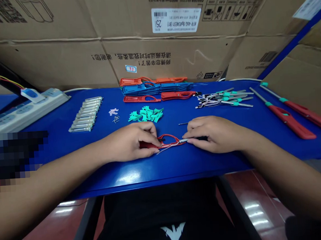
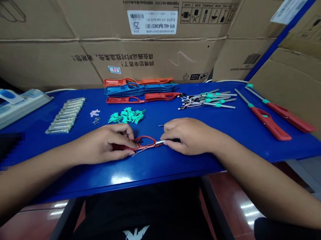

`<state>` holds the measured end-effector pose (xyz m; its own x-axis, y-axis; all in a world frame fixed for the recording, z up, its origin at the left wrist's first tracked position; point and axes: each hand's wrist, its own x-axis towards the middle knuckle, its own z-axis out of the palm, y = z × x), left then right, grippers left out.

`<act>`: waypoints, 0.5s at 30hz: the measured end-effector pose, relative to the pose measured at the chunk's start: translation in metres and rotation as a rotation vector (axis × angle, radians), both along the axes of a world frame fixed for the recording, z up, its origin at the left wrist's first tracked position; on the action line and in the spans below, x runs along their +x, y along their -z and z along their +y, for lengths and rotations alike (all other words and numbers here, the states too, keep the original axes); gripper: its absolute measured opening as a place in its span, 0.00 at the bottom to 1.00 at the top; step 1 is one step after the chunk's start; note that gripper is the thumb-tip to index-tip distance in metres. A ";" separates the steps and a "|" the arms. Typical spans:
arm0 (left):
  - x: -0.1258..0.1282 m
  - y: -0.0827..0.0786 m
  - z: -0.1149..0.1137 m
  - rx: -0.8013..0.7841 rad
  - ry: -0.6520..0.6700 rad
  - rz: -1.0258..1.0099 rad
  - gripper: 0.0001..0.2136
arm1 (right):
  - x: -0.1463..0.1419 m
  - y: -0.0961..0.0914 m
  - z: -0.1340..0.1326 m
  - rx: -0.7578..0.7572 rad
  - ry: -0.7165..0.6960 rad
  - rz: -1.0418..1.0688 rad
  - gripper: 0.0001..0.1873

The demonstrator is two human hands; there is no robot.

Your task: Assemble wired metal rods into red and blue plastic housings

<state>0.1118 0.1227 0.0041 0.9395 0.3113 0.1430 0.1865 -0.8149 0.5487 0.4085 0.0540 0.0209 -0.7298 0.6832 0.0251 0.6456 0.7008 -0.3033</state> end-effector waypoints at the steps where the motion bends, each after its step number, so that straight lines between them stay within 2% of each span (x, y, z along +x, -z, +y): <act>1: 0.000 0.000 0.000 -0.002 -0.003 0.001 0.09 | -0.001 0.000 0.000 -0.003 0.001 0.000 0.16; 9: 0.001 -0.001 -0.001 -0.011 -0.006 0.000 0.10 | -0.002 0.001 -0.001 -0.010 0.033 0.023 0.19; 15: 0.001 -0.003 -0.001 0.006 -0.004 0.000 0.09 | 0.003 0.005 0.000 0.000 0.034 0.082 0.16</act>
